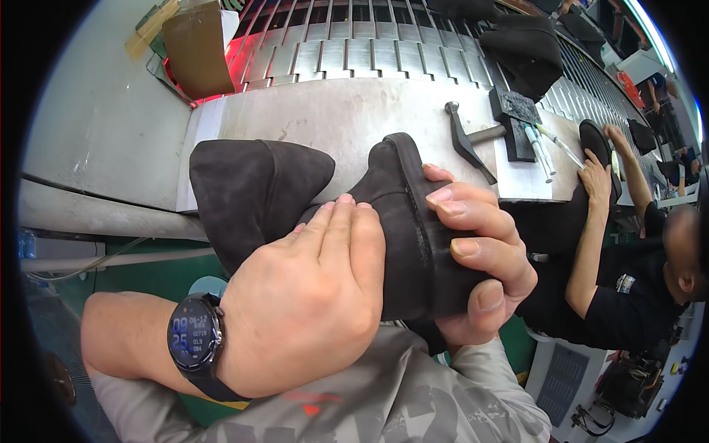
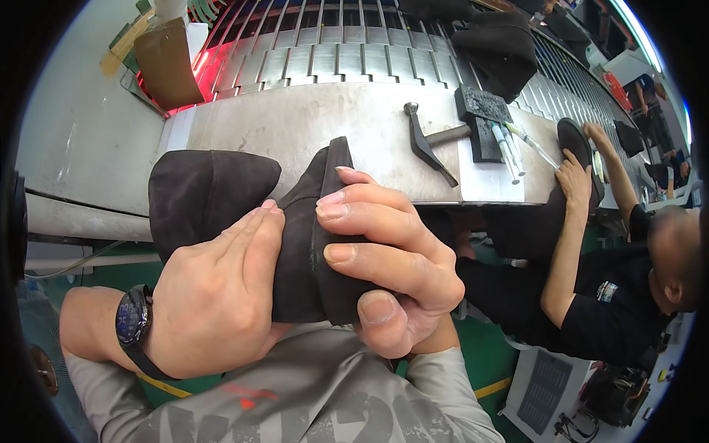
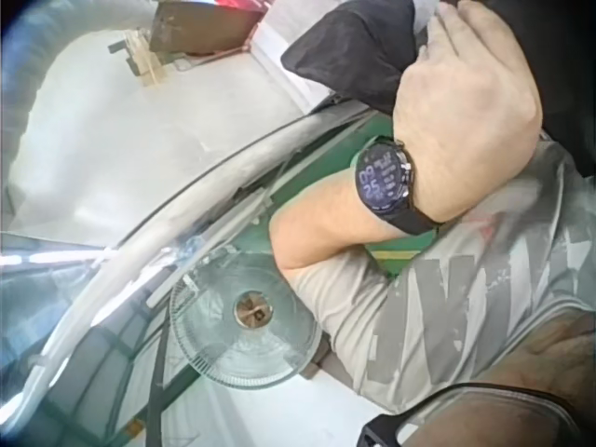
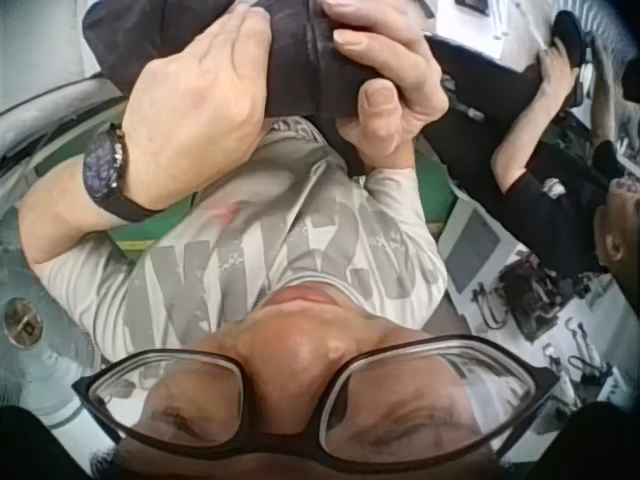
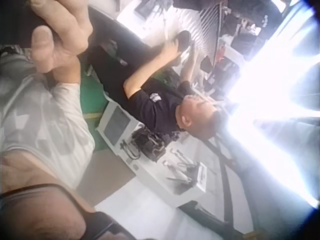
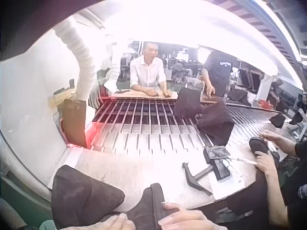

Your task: The person takes boot uppers and soles from a conveyor belt, presses each sole onto a boot upper by hand, and places the assembled boots onto the conveyor belt.

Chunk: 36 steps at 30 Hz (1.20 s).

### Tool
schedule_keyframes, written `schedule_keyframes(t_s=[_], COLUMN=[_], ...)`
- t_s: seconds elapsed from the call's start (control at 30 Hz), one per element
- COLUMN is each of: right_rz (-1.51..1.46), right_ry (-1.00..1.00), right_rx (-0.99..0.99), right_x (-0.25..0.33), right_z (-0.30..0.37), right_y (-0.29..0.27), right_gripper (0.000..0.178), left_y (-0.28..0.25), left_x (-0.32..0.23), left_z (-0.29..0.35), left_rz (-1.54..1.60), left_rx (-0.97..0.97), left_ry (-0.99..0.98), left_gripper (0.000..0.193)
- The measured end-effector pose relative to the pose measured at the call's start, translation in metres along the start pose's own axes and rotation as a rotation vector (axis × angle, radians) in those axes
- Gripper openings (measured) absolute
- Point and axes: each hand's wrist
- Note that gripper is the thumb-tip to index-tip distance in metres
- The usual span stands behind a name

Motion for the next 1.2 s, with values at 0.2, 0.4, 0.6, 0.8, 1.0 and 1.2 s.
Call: schedule_keyframes(t_s=[0.2,0.4,0.6,0.8,1.0,1.2], right_rz=[0.025,0.006,-0.011,0.316,0.780,0.763], right_ry=[0.004,-0.028,0.039,-0.088,0.171,0.278], right_rx=[-0.038,0.045,0.121,0.261,0.408,0.495], right_x=[0.002,0.000,0.008,-0.034,-0.101,-0.077], right_z=[0.001,0.004,0.003,-0.016,0.045,0.055], right_y=[0.010,0.010,0.005,-0.003,0.010,-0.038], right_gripper=[0.038,0.036,0.030,0.042,0.088,0.074], left_y=[0.012,0.007,-0.010,0.009,0.112,0.153], left_x=[0.006,0.012,0.017,0.064,0.154,0.094], left_z=[0.005,0.009,0.003,-0.022,-0.034,-0.018], left_rz=[-0.029,-0.112,-0.241,-0.235,-0.071,0.441], left_rx=[-0.122,-0.055,0.019,-0.176,-0.140,-0.271], left_ry=[0.035,0.073,0.157,0.147,0.161,0.012], left_gripper=[0.042,0.047,0.042,0.044,0.071,0.121])
Point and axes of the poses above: each hand's wrist, its own z-axis away from the middle knuckle, its own y-axis out of the palm, x = y × z, and after that the axes turned 12 degrees about x, right-handed
